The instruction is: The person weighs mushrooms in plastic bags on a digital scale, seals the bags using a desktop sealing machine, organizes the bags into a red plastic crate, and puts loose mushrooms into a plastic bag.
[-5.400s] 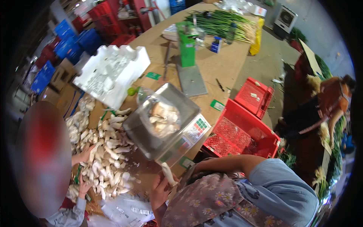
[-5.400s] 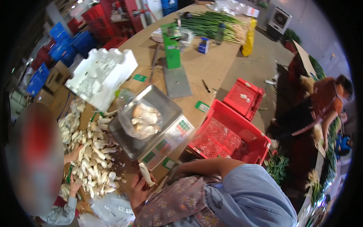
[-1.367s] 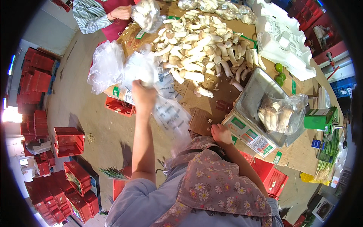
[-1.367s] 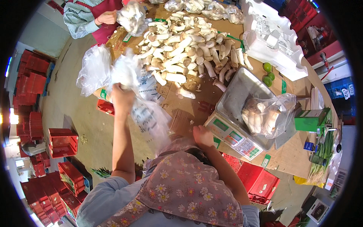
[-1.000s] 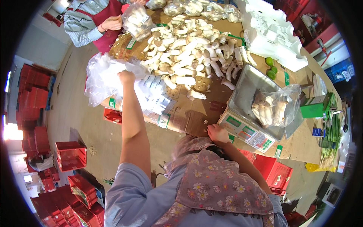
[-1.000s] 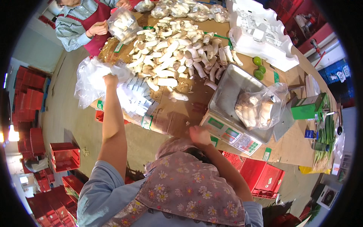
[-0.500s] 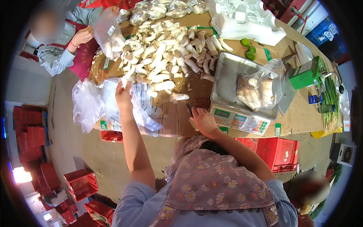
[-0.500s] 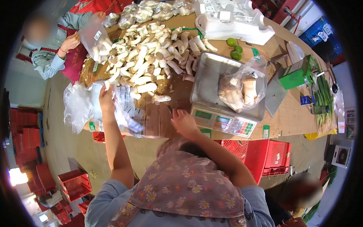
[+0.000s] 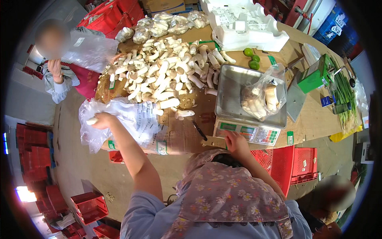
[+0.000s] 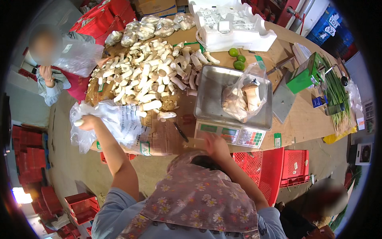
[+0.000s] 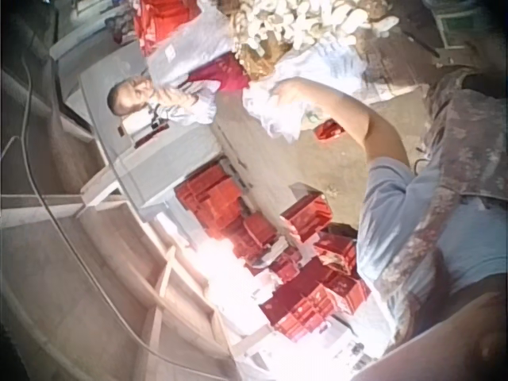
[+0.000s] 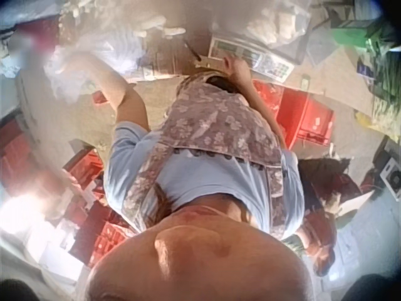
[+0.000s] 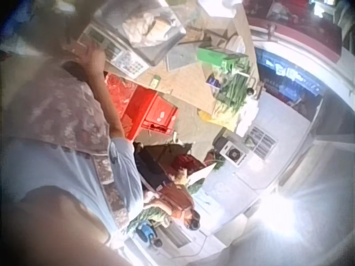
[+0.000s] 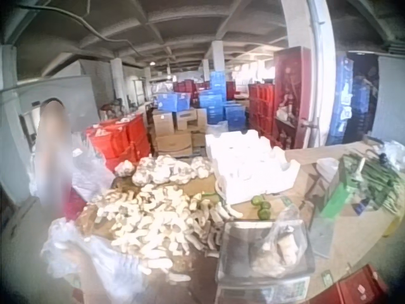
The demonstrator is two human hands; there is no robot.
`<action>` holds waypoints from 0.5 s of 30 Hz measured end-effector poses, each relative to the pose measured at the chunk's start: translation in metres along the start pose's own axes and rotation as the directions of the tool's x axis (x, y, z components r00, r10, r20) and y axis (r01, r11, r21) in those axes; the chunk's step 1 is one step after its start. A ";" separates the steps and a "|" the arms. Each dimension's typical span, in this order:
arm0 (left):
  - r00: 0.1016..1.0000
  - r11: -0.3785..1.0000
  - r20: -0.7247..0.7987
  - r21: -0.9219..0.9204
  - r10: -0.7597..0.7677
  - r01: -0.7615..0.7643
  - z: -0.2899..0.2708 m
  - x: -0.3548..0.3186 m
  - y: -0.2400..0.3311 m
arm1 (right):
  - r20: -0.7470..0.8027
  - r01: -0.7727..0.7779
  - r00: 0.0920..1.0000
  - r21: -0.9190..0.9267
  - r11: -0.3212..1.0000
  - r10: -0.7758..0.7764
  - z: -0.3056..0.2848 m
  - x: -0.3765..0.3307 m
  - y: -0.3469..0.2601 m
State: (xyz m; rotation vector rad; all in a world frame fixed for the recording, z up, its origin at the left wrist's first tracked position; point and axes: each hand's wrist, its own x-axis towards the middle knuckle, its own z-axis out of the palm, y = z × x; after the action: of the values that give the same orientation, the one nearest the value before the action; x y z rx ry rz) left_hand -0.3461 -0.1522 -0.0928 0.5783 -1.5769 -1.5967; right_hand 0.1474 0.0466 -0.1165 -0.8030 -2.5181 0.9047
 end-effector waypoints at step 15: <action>0.656 0.843 0.596 0.526 -0.462 0.116 0.062 -0.044 -0.070 | -0.206 -0.176 0.964 -0.014 0.984 0.170 -0.022 -0.034 0.035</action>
State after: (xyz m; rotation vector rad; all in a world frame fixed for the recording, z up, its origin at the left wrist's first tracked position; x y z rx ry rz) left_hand -0.3849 -0.0863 -0.1628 0.4983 -2.6056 -1.8283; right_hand 0.1983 0.0582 -0.1280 -1.0825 -2.3168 0.7910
